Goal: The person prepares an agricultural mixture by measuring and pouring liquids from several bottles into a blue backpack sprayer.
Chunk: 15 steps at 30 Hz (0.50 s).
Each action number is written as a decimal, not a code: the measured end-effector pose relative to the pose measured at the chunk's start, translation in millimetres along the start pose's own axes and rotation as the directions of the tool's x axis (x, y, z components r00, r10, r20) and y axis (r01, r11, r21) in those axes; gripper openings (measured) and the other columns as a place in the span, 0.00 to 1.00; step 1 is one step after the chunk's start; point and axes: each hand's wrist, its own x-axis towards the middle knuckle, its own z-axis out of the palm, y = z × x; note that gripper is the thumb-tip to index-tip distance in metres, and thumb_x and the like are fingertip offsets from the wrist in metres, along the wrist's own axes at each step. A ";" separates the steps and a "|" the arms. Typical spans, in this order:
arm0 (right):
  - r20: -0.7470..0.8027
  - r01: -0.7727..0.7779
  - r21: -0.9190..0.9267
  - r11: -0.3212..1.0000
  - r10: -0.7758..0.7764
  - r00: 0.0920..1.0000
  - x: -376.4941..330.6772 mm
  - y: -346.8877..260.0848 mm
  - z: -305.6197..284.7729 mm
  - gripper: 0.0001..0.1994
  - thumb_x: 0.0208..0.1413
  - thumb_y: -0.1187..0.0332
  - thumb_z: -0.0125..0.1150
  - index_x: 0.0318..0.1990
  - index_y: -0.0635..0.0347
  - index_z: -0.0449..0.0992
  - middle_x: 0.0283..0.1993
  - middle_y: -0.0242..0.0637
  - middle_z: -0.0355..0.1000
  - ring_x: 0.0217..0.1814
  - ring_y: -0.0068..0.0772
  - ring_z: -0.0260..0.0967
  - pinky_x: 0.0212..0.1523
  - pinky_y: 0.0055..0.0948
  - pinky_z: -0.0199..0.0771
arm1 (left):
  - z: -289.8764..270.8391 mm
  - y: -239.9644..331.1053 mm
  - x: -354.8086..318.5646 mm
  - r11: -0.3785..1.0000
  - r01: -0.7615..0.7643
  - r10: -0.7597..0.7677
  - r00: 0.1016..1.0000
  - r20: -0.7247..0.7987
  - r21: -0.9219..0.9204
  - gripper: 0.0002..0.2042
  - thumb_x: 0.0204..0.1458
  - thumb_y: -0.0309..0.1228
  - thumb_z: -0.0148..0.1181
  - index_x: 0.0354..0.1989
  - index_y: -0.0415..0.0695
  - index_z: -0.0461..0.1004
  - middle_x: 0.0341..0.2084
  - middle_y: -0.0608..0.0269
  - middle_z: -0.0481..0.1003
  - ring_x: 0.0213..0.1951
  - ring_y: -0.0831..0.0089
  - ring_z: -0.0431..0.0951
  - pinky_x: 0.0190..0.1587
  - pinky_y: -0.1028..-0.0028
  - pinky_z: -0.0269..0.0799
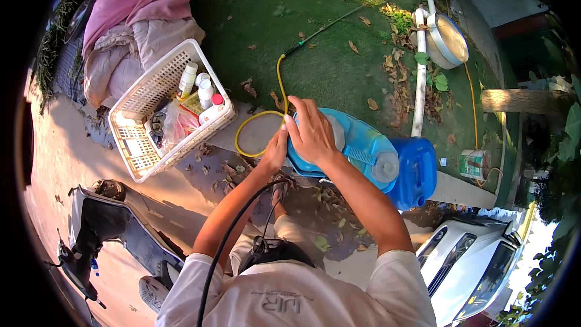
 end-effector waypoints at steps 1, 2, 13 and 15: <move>0.144 -0.180 0.417 0.891 0.131 0.981 -1.8 -17.3 3.6 0.18 0.69 0.67 0.49 0.62 0.64 0.67 0.50 0.48 0.73 0.35 0.35 0.78 0.41 0.31 0.77 | -2.2 8.0 -5.0 0.999 0.021 -0.019 0.998 0.064 -0.037 0.31 0.71 0.52 0.30 0.68 0.42 0.65 0.64 0.46 0.68 0.67 0.55 0.66 0.68 0.64 0.58; 0.272 -0.110 0.410 0.905 -0.007 0.962 0.9 -34.6 10.5 0.18 0.68 0.66 0.51 0.62 0.63 0.66 0.48 0.47 0.73 0.38 0.36 0.78 0.41 0.32 0.76 | -12.2 -47.3 9.1 0.940 -0.304 0.294 0.952 0.085 0.157 0.31 0.72 0.51 0.30 0.69 0.40 0.64 0.62 0.46 0.70 0.66 0.55 0.68 0.68 0.66 0.59; 0.223 0.101 0.248 0.963 -0.159 0.962 -12.6 -8.3 -11.3 0.27 0.62 0.61 0.60 0.66 0.60 0.65 0.55 0.49 0.69 0.58 0.48 0.70 0.59 0.44 0.70 | -8.6 -29.3 9.2 0.988 -0.154 0.156 0.982 0.109 -0.025 0.34 0.72 0.53 0.30 0.70 0.35 0.61 0.64 0.45 0.68 0.66 0.59 0.66 0.69 0.66 0.57; 0.261 0.145 -0.133 0.980 -0.107 0.959 -19.9 3.9 -22.3 0.40 0.53 0.51 0.69 0.70 0.57 0.61 0.65 0.52 0.62 0.67 0.57 0.61 0.62 0.58 0.63 | -5.7 -32.6 8.5 0.985 -0.170 0.170 0.985 0.003 0.027 0.35 0.71 0.55 0.31 0.66 0.33 0.65 0.60 0.48 0.71 0.63 0.63 0.68 0.67 0.68 0.59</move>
